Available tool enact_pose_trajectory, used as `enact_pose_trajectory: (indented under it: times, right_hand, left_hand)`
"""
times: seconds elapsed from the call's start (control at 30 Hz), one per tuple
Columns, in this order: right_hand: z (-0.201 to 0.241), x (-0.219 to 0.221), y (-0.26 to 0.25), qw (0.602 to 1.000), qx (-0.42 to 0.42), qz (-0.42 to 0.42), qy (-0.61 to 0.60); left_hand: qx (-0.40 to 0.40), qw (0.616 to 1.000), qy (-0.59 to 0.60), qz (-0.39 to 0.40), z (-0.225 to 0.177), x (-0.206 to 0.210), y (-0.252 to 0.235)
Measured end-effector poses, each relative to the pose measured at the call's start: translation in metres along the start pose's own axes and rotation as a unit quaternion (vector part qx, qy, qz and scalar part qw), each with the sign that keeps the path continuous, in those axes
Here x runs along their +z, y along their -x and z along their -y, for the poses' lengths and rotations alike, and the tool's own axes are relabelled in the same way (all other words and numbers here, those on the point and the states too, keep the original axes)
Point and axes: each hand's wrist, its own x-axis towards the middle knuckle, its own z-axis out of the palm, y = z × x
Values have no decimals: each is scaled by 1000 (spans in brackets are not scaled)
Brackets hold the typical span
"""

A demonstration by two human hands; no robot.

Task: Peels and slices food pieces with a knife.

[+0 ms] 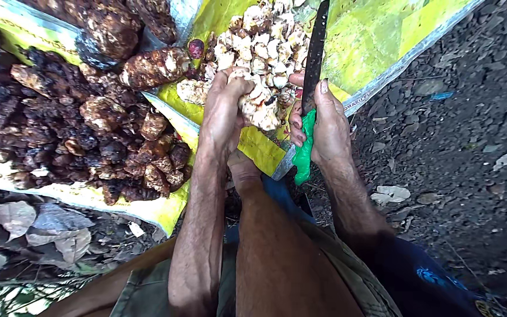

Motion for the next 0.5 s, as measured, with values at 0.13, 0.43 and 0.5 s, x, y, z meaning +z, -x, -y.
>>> enact_pose_trajectory:
  times: [0.13, 0.43, 0.5]
  right_hand:
    - [-4, 2, 4, 1000, 1, 11, 28]
    - [0, 10, 21, 992, -11, 45, 114]
    - [5, 13, 25, 990, -10, 54, 128]
  left_hand:
    - [20, 999, -10, 44, 15, -9, 17]
    - [64, 988, 50, 131, 38, -30, 14]
    - [70, 988, 41, 134, 38, -32, 15]
